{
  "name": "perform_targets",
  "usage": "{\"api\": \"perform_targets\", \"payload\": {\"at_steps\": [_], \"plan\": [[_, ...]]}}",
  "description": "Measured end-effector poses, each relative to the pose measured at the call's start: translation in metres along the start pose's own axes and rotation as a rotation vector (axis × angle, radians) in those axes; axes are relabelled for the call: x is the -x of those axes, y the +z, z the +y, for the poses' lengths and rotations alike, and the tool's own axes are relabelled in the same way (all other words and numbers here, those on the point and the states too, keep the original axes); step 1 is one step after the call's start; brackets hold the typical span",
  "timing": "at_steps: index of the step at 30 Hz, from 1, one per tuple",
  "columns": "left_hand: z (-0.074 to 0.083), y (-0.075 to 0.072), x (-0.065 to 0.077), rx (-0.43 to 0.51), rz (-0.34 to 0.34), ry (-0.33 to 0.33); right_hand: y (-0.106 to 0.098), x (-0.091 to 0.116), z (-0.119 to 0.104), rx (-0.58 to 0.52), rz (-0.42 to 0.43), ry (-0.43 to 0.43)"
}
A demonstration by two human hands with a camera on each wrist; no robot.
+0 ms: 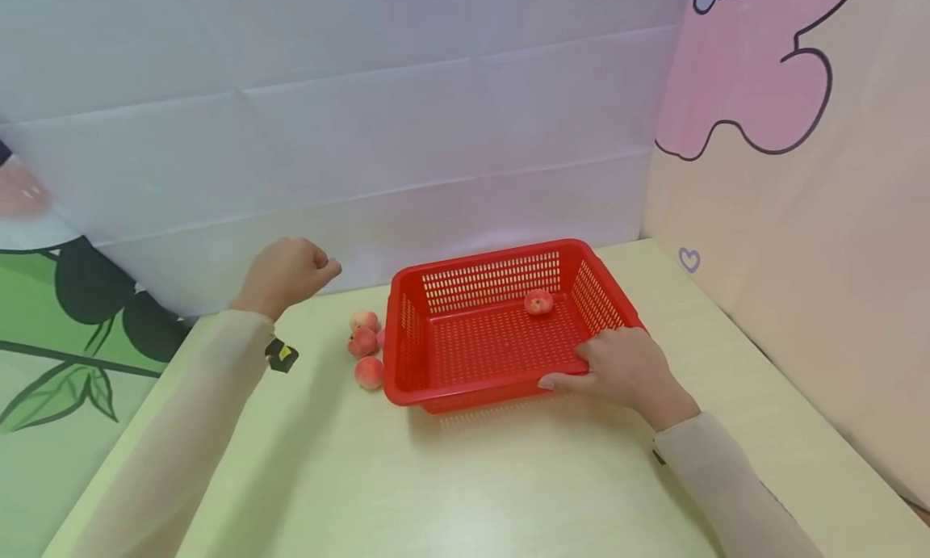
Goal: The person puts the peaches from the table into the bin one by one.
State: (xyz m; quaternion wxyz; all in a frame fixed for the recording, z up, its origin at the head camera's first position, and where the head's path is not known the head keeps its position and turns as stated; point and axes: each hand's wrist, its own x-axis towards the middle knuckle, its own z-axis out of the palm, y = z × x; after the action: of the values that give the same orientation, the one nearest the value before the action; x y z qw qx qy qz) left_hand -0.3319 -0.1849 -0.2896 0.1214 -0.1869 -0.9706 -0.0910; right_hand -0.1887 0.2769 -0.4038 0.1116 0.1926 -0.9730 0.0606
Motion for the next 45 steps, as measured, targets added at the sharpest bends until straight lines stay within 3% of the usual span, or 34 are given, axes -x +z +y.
{"api": "perform_targets", "payload": {"at_steps": [6,12,25,33,45], "plan": [[0.030,-0.012,-0.004,-0.027,0.034,0.084,0.000,0.000,0.000,0.001,-0.002,-0.002],[0.051,-0.015,-0.012,-0.030,0.039,0.127,0.000,-0.001,0.000,0.001,0.008,-0.014],[0.084,-0.016,-0.024,-0.044,0.051,0.193,-0.001,0.000,0.001,0.006,0.010,-0.008],[0.101,-0.013,-0.027,-0.045,0.003,0.199,0.000,-0.001,0.000,0.002,-0.002,-0.005],[0.122,-0.005,-0.040,-0.067,-0.009,0.268,0.000,-0.001,0.000,0.008,-0.007,0.000]]}}
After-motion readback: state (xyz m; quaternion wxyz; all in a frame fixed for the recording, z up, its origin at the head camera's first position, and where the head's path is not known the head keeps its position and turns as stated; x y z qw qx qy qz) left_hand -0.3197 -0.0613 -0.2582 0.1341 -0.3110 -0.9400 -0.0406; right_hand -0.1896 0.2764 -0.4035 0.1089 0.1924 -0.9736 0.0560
